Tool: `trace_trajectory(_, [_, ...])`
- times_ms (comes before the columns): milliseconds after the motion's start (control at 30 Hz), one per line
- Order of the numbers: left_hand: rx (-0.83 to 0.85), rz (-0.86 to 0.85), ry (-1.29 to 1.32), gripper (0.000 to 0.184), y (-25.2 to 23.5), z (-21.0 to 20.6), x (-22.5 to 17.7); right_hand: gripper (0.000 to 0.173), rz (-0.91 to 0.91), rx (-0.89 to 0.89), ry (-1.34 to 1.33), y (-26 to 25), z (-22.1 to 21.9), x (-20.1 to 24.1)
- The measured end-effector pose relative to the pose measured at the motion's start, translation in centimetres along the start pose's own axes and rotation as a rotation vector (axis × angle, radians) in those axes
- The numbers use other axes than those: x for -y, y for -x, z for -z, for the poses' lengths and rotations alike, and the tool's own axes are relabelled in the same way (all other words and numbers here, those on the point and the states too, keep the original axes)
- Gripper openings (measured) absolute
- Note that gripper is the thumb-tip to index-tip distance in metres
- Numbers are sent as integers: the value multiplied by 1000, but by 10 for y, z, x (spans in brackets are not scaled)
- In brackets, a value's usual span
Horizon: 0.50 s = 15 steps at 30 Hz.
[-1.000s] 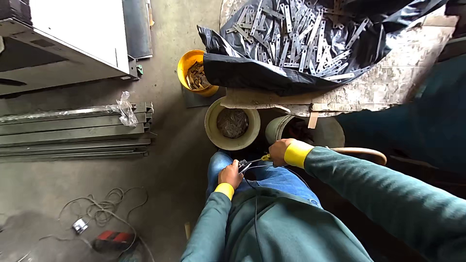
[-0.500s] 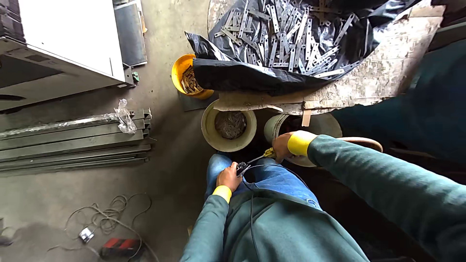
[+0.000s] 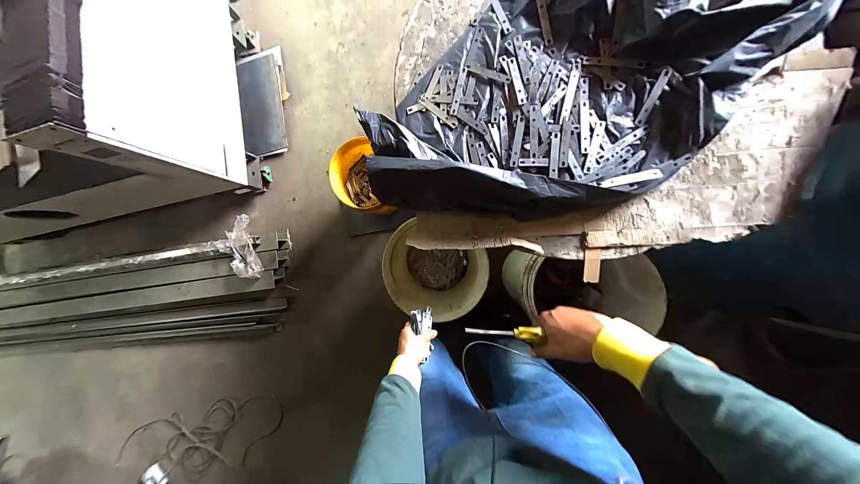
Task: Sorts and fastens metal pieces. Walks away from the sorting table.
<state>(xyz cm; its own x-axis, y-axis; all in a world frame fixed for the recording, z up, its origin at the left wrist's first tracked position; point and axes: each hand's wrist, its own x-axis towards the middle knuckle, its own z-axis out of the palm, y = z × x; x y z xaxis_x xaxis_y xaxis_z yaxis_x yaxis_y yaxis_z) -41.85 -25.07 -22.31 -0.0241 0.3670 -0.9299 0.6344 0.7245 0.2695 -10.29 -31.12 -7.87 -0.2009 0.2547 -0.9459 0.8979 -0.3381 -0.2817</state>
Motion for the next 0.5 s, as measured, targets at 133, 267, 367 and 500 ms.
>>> trace_trajectory(133, [-116,8,377,55,-48,-16,-10,52,57,-77,-102,-23,-31,-23])
trace_trajectory(267, [-38,27,805,45,-95,-36,-42,47,1,-203,-213,-42,-61,-21])
trace_trajectory(367, [43,40,955,34,-135,-51,-63,48,-131,-151,-199,-57,-60,-4])
trace_trajectory(500, [116,-73,825,26,-179,-48,-62,45,-208,-103,-203,-88,-48,8])
